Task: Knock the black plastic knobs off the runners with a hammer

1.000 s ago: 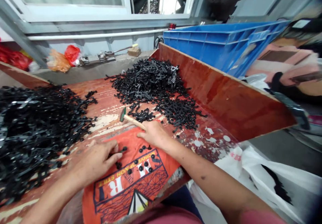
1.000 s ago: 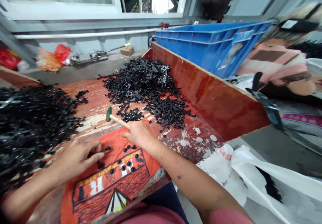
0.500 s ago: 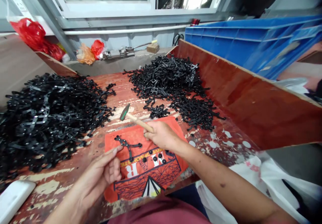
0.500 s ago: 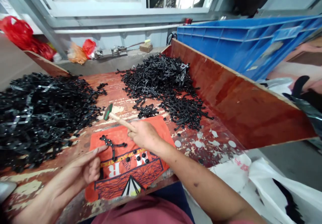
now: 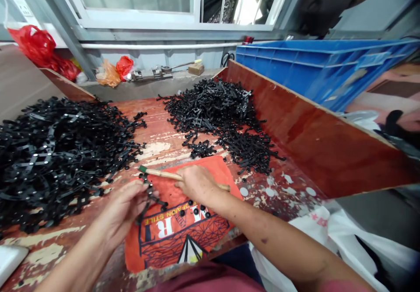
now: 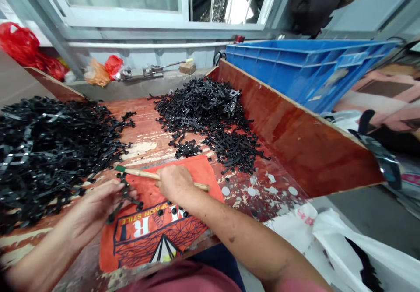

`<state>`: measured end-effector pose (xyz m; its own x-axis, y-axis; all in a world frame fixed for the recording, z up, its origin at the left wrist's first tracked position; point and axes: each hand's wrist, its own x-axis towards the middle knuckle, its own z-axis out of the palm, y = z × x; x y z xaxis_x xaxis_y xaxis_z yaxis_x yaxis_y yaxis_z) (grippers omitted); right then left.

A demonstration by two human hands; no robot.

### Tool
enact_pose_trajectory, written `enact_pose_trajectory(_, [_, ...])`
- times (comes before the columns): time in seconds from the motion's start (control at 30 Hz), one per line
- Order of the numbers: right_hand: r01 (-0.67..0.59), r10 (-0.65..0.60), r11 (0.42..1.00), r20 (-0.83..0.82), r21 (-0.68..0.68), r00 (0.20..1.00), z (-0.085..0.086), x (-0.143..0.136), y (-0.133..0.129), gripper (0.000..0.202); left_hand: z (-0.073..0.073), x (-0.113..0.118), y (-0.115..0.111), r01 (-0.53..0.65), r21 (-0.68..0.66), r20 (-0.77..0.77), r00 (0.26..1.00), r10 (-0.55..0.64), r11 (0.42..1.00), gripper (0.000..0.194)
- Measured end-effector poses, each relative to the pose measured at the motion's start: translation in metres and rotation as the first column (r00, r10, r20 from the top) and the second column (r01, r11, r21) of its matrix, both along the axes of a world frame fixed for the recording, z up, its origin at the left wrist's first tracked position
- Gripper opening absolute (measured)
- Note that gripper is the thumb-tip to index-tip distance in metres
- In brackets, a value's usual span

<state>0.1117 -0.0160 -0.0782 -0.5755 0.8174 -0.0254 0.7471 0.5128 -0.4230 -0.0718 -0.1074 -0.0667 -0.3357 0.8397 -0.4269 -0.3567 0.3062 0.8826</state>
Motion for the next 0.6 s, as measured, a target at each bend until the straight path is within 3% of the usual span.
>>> enact_pose_trajectory(0.13, [-0.025, 0.024, 1.000, -0.084, -0.016, 0.996, 0.004, 0.017, 0.000, 0.009, 0.008, -0.002, -0.021, 0.090, -0.010, -0.107, 0.990, -0.090, 0.996, 0.038])
enact_pose_trajectory(0.27, [0.030, -0.031, 1.000, -0.181, -0.008, 0.983, 0.008, 0.044, 0.002, 0.008, 0.000, 0.003, -0.025, 0.223, -0.027, -0.121, 0.967, -0.224, 0.975, 0.065])
enact_pose_trajectory(0.37, [0.097, -0.097, 0.995, -0.232, -0.008, 0.968, 0.006, 0.065, 0.001, 0.006, -0.005, 0.004, -0.017, 0.326, -0.039, -0.127, 0.936, -0.328, 0.945, 0.054])
enact_pose_trajectory(0.5, [0.156, -0.164, 0.987, -0.280, -0.048, 0.946, -0.005, 0.083, -0.007, 0.006, 0.003, 0.008, -0.005, 0.470, -0.051, -0.223, 0.855, -0.468, 0.881, 0.025])
enact_pose_trajectory(0.6, [0.138, -0.183, 0.981, -0.404, -0.137, 0.896, -0.010, 0.080, -0.014, 0.005, 0.008, 0.020, 0.001, 0.518, -0.036, -0.278, 0.816, -0.506, 0.855, 0.027])
